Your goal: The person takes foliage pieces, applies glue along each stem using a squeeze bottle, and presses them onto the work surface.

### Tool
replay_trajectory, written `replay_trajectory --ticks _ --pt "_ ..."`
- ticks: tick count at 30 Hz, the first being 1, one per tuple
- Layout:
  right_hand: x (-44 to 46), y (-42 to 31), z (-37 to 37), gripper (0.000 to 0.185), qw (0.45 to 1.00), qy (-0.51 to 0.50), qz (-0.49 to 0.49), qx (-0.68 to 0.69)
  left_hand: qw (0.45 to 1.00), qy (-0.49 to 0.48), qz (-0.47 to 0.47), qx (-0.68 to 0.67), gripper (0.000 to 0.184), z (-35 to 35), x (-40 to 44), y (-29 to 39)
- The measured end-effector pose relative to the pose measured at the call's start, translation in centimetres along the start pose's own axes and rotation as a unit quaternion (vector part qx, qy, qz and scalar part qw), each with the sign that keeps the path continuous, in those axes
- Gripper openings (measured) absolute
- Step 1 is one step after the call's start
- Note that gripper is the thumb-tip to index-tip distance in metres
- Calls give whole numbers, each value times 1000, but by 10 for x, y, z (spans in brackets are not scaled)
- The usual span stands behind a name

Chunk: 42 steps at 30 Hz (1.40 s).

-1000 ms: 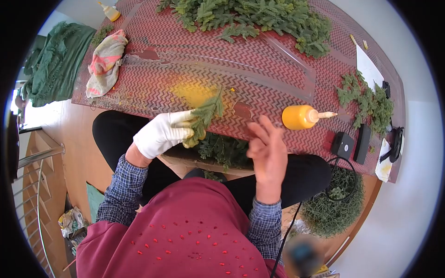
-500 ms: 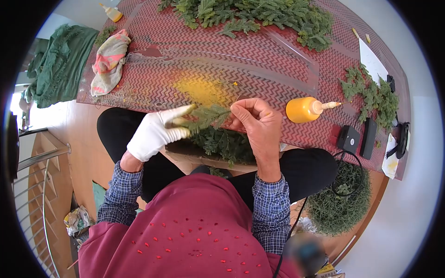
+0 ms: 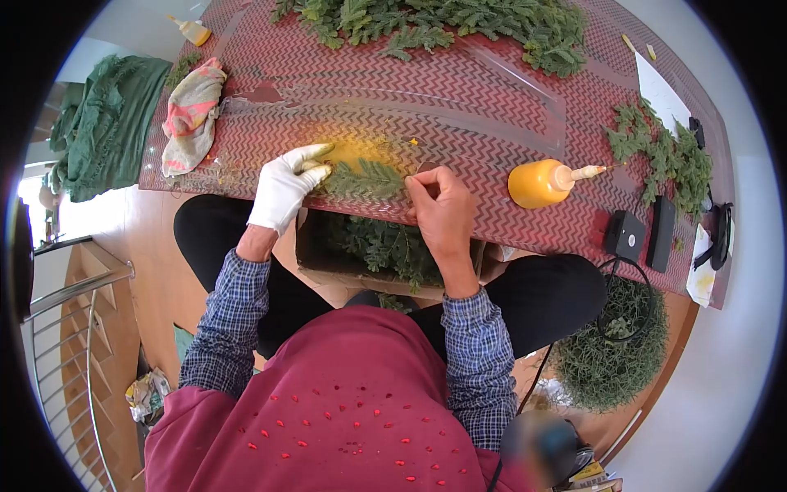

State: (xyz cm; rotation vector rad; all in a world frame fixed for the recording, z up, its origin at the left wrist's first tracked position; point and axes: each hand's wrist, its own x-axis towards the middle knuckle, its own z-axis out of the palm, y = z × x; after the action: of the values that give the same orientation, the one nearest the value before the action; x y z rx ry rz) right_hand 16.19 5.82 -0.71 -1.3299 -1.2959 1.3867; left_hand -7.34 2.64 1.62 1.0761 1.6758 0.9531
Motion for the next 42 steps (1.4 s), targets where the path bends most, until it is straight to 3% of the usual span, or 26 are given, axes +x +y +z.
replay_trajectory --ticks 3,5,8,13,21,23,24,26,27,29,30,32,35,42 --pt "6 6 1 14 998 0 50 -40 998 -38 -49 -8 31 -1 8 2" --pt "8 4 -1 17 992 2 89 89 995 -62 -73 -39 32 -7 11 3" --pt "10 3 -4 19 992 -23 71 97 990 -81 -91 -75 31 -7 12 4" --pt "10 1 0 16 998 -37 17 54 1000 -2 20 2 26 1 11 -4" --pt "13 6 1 9 999 -25 20 6 990 37 75 112 21 11 7 -13" --pt "13 3 1 9 985 -35 -81 -149 983 55 108 137 21 11 9 -16" --pt "16 2 2 9 985 -35 -82 -150 973 58 136 175 20 11 10 -20" --pt "22 2 0 15 912 -59 -297 -277 961 61 164 212 20 10 12 -24" --pt "23 0 -1 15 911 -60 -298 -278 957 63 175 225 19 11 13 -24" --pt "23 -9 -3 33 810 -130 -372 -434 952 65 185 237 19 11 13 -24" --pt "23 -14 -2 33 809 -130 -373 -435 951 62 185 241 18 11 13 -23" --pt "24 -21 0 51 731 -170 -385 -538 949 62 188 244 17 11 14 -22" --pt "28 -22 4 58 693 -198 -400 -567 954 62 182 231 18 11 17 -22" --pt "37 -26 13 50 681 -237 -376 -582 952 63 172 247 19 11 20 -21"
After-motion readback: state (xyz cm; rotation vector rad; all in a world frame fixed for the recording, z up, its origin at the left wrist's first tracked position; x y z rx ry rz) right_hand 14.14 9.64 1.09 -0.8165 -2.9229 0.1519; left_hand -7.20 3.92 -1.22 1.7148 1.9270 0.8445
